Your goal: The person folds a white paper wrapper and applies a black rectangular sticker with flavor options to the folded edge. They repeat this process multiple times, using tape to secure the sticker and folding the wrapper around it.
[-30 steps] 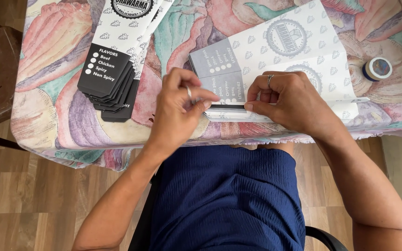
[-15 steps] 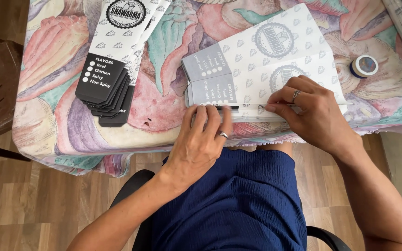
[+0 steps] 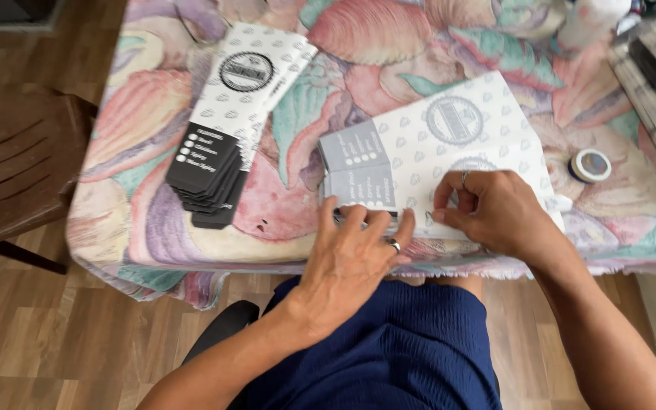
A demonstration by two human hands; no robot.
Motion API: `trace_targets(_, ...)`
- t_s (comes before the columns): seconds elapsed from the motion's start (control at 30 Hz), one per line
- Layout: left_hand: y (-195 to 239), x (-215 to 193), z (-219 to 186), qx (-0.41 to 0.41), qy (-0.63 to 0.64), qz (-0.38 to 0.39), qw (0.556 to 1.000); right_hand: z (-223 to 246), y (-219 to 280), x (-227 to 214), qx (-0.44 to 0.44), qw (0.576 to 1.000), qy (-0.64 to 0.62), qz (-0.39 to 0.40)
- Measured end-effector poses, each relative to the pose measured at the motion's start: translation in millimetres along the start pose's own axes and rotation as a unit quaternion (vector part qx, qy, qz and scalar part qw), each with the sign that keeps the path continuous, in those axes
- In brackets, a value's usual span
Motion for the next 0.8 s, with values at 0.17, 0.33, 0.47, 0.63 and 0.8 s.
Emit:
trace_targets(0.17,-3.1,15.1,-8.2,0.009,-0.006,0.050,0.999,9.2,19.3,-13.2,-0.085,0.991,0.093,-0.050)
trace_targets(0.33,-1.6,22.4,-14.7,0.034,-0.015,0.095,0.995,9.8,51.5,-32.1,-0.207,0.968,0.025,-0.140)
trace_targets(0.47,-6.3,21.8,-18.0,0.047,-0.056,0.117,0.990,-16.3,45.3,-33.6,-0.109,0.984,-0.053,-0.131)
trace_targets(0.63,-10.1,25.9,-21.3,0.047,-0.092,0.123,0.987,-38.2,20.4,-28.9,-0.015,0.993,-0.103,-0.056)
trace_targets(0.8,-12.0,28.9,-22.7,0.042,-0.094,0.135,0.986,-31.9,10.5,-19.3,0.069,0.993,0.061,0.069)
Point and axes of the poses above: each hand's wrist, its own y-axis away from the middle knuckle, its own x-axis out of the palm, z = x × y, the point moved 8 cm from there along -y, towards the middle knuckle, and after that the axes turned 4 degrees about -x, right-handed, at the moved point
